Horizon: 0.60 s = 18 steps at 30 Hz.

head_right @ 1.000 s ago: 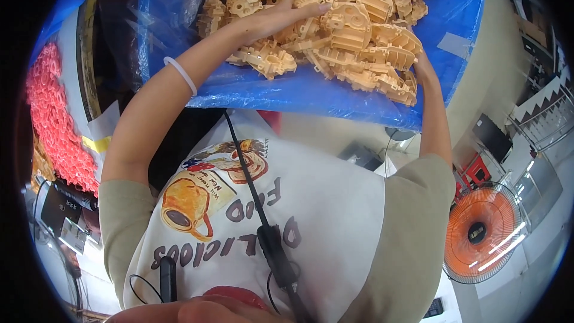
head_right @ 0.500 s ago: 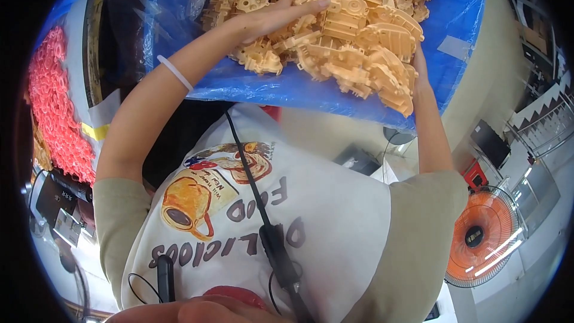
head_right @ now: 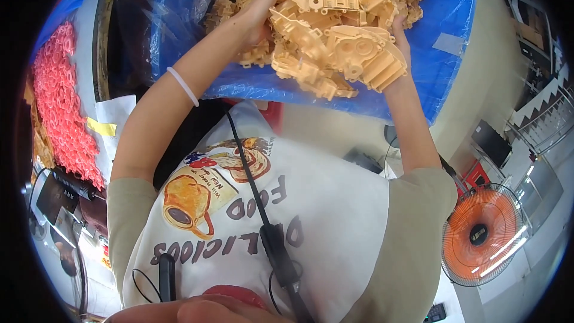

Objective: The person assembles yellow plastic parts and pink plastic rings by hand, sorting them from a blue bin and joining them with an electric screwdriver.

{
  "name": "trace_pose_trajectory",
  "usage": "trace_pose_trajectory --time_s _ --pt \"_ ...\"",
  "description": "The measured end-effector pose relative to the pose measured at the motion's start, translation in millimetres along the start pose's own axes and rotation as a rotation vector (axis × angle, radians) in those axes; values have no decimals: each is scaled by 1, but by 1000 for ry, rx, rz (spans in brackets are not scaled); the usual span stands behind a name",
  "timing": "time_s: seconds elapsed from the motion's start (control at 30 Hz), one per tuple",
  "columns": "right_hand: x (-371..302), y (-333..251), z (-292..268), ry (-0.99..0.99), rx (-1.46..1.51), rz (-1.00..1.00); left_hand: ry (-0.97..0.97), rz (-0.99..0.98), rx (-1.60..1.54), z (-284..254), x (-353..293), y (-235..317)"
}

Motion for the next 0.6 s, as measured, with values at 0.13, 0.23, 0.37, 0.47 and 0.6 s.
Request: trace_pose_trajectory --time_s 0.13,0.23,0.37,0.47,0.6 --pt "-4 -5 35 -74 -2 -32 46 487 250 -11 -6 5" --pt "-5 -7 54 85 -90 -138 102 116 -33 -15 4 15" --pt "-7 -6 67 63 -50 -243 127 309 113 -6 -6 32" --pt "0 -14 69 107 -85 -361 230 360 297 -8 -12 44" --pt "5 -44 82 30 -164 -503 259 498 330 18 -41 60"
Point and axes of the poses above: each hand's wrist, its own x-axis towards the middle knuckle, its own z-axis out of the palm, y = z × x, the point moved 4 cm from there along x, towards the middle knuckle, and after that the axes turned 9 degrees about -x, right-handed, at the moved point
